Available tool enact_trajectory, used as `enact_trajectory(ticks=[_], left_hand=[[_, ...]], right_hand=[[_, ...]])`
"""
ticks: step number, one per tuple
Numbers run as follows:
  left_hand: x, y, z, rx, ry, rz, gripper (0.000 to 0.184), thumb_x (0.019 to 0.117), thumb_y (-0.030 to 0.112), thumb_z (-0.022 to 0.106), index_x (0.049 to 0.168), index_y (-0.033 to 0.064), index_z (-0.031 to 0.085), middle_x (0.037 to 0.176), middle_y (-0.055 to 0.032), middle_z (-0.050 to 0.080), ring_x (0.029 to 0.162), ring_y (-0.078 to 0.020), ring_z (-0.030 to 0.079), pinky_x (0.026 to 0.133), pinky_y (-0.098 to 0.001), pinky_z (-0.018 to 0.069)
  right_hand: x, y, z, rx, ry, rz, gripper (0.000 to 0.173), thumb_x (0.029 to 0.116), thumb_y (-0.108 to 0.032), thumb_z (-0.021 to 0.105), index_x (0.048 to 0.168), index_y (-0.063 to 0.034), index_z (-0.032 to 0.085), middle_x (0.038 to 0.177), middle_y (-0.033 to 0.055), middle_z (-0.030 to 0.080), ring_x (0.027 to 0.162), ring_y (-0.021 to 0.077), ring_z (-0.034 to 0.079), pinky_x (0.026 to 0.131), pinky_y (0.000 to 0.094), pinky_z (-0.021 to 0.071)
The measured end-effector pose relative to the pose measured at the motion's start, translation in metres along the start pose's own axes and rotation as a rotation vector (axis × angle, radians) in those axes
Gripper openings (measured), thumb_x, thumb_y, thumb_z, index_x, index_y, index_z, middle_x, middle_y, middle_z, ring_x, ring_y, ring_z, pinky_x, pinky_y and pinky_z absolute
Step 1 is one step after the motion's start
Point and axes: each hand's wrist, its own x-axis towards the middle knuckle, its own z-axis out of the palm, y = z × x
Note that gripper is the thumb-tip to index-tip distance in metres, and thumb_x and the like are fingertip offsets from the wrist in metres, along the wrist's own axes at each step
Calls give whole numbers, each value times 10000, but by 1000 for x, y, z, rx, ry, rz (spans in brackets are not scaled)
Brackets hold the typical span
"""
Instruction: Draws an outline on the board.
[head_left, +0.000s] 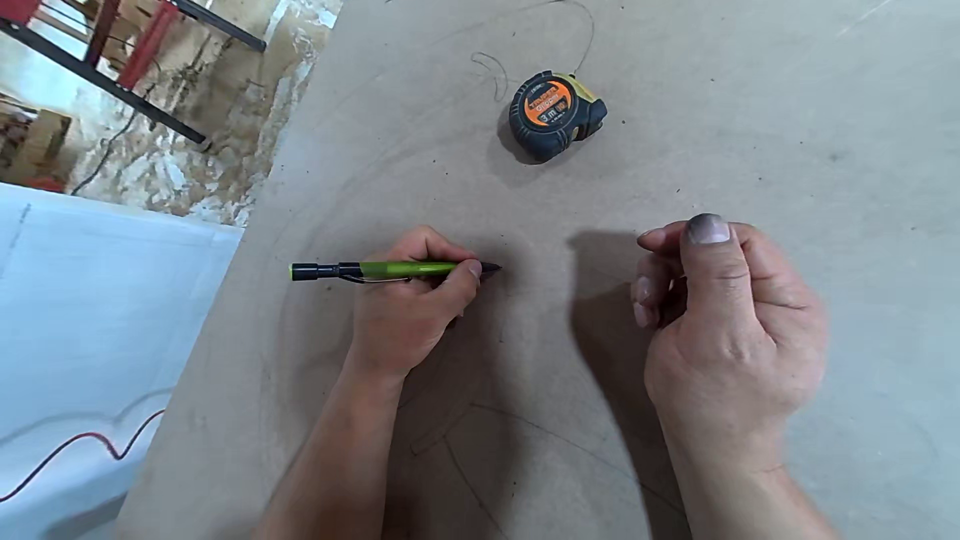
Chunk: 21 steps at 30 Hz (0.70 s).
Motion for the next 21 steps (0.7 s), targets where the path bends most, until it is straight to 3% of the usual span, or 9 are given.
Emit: enact_trajectory(ticks=[21], left_hand=[[1, 0, 5, 11, 65, 1, 48, 924, 59, 725, 952, 49, 687, 778, -58, 724, 594, -132, 684, 497, -240, 581]], right_hand=[[-1, 0, 1, -37, -12, -15, 321, 1119, -210, 412, 1020, -81, 688, 707, -39, 587, 529, 72, 543, 459, 196, 476]])
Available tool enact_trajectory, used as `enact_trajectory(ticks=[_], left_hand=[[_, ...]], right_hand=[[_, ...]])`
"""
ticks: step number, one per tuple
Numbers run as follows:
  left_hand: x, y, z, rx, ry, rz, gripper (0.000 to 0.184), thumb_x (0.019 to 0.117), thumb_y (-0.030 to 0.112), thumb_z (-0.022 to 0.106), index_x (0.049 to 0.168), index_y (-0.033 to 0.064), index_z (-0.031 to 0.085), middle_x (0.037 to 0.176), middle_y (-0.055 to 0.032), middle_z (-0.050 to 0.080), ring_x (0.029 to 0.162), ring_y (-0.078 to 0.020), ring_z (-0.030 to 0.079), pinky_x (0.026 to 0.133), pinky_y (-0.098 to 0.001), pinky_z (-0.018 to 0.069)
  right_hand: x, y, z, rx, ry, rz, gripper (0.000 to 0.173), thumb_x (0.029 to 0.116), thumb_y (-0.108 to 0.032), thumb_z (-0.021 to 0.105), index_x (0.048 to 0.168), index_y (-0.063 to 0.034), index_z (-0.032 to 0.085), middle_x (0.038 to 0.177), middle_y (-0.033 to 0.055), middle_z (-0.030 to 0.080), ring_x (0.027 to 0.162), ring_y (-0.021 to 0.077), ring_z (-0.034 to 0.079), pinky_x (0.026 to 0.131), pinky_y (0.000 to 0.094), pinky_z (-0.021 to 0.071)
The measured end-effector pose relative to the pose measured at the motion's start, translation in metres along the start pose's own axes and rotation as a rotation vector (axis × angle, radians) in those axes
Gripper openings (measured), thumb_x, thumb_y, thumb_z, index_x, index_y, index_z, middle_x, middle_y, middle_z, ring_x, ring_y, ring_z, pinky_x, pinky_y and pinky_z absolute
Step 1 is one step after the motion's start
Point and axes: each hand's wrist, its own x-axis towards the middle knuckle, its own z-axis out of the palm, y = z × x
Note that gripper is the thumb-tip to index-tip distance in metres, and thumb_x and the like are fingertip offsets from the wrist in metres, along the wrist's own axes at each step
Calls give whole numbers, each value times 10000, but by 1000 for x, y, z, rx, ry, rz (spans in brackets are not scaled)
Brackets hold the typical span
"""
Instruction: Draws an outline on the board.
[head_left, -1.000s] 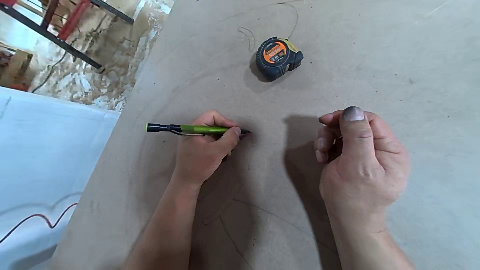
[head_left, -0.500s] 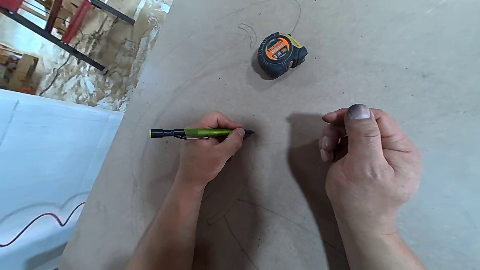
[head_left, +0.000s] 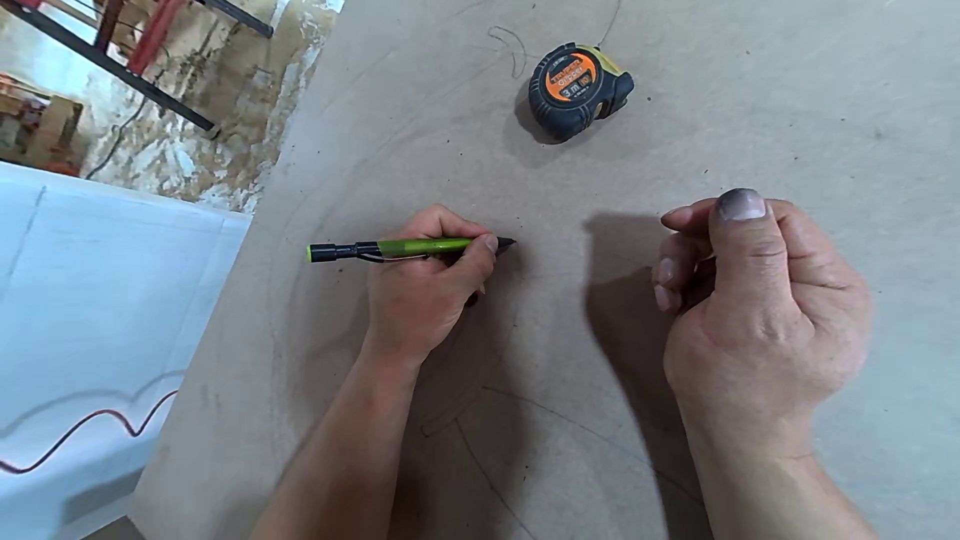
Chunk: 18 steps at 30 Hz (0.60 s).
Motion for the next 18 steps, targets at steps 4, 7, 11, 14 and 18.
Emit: enact_trajectory(ticks=[4, 7, 11, 14, 18], left_hand=[[-1, -1, 0, -1, -1, 3, 51, 933, 62, 725, 958, 51, 682, 780, -57, 721, 593, -132, 682, 496, -237, 580], [-1, -1, 0, 1, -9, 21, 52, 922, 56, 725, 954, 52, 685, 775, -46, 722, 600, -119, 680, 503, -230, 577], [-2, 1, 5, 1, 70, -1, 63, 924, 29, 722, 941, 43, 663, 761, -54, 721, 579, -129, 684, 487, -242, 587], [-4, 2, 5, 10, 128, -21, 61, 916, 32, 705, 920, 62, 651, 742, -47, 714, 556, -125, 672, 465, -235, 567], [-4, 2, 6, 34, 150, -38, 60, 914, 52, 706, 913, 73, 650, 732, -40, 712, 543, -121, 666, 452, -232, 559]], right_hand=[[-1, 0, -1, -7, -3, 4, 325, 1122, -212, 408, 1022, -76, 685, 707, -34, 584, 536, 74, 547, 464, 198, 478], [1, 3, -1, 6, -3, -6, 322, 1120, -200, 410, 1010, -66, 682, 696, -32, 584, 536, 79, 553, 468, 209, 487], [2, 5, -1, 27, -5, -23, 309, 1115, -186, 419, 1004, -67, 681, 695, -42, 590, 540, 75, 558, 474, 215, 496], [-1, 2, -2, -13, -6, 5, 325, 1124, -208, 393, 1036, -69, 673, 696, -33, 579, 530, 78, 547, 464, 201, 480], [-1, 2, -2, -3, -4, 4, 325, 1124, -201, 396, 1031, -59, 673, 698, -23, 578, 529, 89, 548, 464, 209, 484]])
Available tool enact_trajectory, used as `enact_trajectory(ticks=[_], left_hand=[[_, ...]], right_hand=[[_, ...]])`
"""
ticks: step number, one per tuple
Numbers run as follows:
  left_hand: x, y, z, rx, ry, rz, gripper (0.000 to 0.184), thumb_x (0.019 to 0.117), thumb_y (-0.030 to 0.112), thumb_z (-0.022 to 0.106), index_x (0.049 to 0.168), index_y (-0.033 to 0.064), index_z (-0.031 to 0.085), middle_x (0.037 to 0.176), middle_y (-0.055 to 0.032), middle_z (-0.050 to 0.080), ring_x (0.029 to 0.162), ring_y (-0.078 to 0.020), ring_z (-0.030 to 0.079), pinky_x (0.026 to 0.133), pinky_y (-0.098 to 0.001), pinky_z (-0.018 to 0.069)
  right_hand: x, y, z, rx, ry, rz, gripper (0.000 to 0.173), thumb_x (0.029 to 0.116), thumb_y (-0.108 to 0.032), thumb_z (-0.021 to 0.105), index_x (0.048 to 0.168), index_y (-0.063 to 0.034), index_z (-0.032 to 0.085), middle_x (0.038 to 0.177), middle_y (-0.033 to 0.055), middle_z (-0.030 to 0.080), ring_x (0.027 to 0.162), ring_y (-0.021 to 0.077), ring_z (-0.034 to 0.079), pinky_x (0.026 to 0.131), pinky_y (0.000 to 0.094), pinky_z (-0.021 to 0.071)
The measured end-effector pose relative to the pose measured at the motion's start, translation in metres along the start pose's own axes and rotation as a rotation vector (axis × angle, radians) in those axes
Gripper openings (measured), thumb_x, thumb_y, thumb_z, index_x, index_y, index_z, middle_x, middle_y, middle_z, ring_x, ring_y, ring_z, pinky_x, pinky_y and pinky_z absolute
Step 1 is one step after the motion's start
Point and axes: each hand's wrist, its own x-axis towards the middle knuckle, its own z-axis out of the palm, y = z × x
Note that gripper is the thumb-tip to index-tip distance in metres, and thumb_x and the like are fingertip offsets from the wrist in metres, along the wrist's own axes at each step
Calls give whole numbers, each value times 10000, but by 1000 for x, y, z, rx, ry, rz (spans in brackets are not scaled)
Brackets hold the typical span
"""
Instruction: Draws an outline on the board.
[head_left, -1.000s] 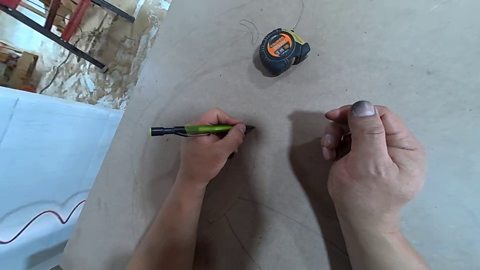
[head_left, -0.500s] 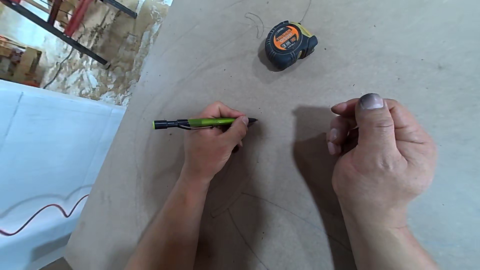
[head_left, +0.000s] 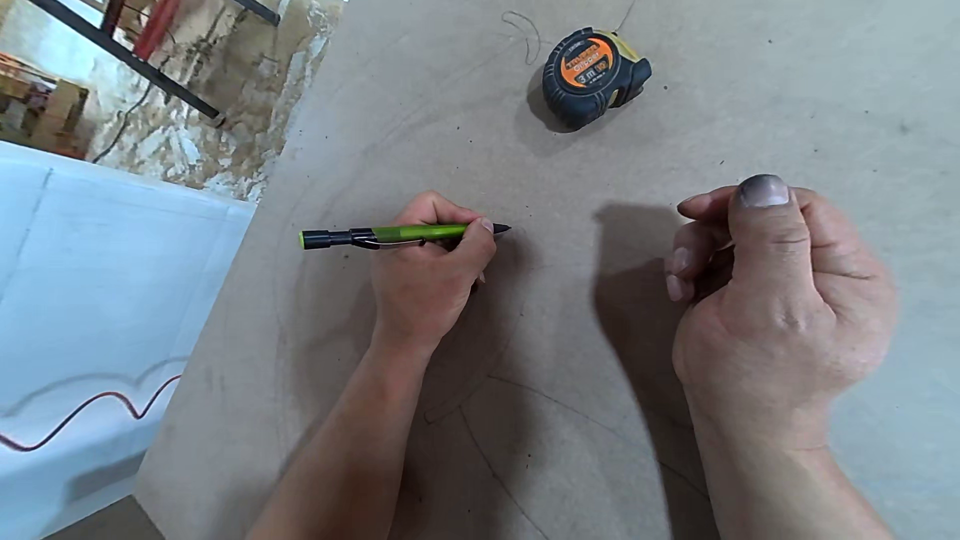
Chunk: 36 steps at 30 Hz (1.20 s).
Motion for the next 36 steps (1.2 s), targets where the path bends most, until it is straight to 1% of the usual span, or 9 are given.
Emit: enact_trajectory(ticks=[7, 13, 15, 20, 24, 27, 29, 33, 36], left_hand=[[-1, 0, 2, 41, 8, 13, 58, 907, 54, 702, 906, 81, 650, 717, -26, 704, 533, -110, 655, 436, -223, 542], [2, -4, -3, -21, -65, 48, 52, 931, 57, 719, 933, 49, 667, 758, -52, 725, 586, -131, 688, 492, -243, 584], [3, -4, -3, -40, -67, 41, 53, 938, 48, 713, 938, 40, 660, 756, -60, 725, 584, -141, 690, 499, -249, 592], [0, 1, 2, 58, -2, 15, 67, 911, 67, 699, 901, 94, 639, 722, -11, 707, 542, -96, 660, 445, -217, 546], [0, 0, 2, 79, -13, 35, 73, 914, 74, 701, 905, 101, 635, 732, 0, 710, 553, -92, 667, 455, -217, 556], [3, -5, -4, -42, -106, 73, 41, 936, 45, 707, 941, 50, 668, 778, -42, 726, 603, -119, 686, 503, -235, 580], [6, -9, -9, -149, -129, 78, 46, 947, 25, 687, 930, 46, 650, 770, -55, 729, 599, -126, 694, 500, -240, 586], [5, -10, -7, -152, -53, 118, 93, 947, 16, 634, 884, 74, 600, 714, -31, 685, 537, -104, 635, 452, -217, 524], [6, -9, -1, -98, 56, 139, 62, 1006, 66, 592, 945, 57, 594, 737, -29, 694, 573, -111, 650, 497, -243, 545]], right_hand=[[-1, -1, 0, -4, -2, 6, 326, 1124, -203, 397, 1035, -62, 677, 697, -24, 581, 534, 85, 551, 466, 205, 483], [5, 4, 2, 61, 1, -34, 304, 1115, -174, 416, 993, -62, 671, 693, -42, 588, 540, 76, 562, 473, 220, 500], [4, 3, 1, 49, -2, -25, 312, 1117, -176, 407, 1002, -59, 673, 691, -38, 583, 538, 78, 558, 471, 217, 496], [6, 4, 2, 61, -10, -44, 301, 1115, -175, 417, 987, -64, 666, 688, -45, 582, 537, 77, 557, 476, 227, 501], [5, 3, 1, 57, -9, -36, 313, 1118, -172, 400, 998, -57, 666, 688, -37, 580, 540, 79, 559, 475, 224, 497], [4, 3, 1, 49, -9, -32, 315, 1120, -176, 401, 1007, -53, 669, 695, -37, 586, 542, 76, 559, 472, 218, 494], [4, 3, 1, 55, -9, -30, 315, 1120, -176, 398, 1005, -55, 666, 689, -40, 581, 537, 74, 554, 472, 216, 493], [6, 3, 1, 68, -8, -32, 321, 1121, -192, 403, 986, -80, 671, 686, -57, 590, 532, 60, 563, 463, 205, 495], [10, 1, -2, 89, -23, -12, 330, 1126, -205, 394, 992, -95, 675, 709, -59, 614, 540, 58, 571, 472, 202, 500]])
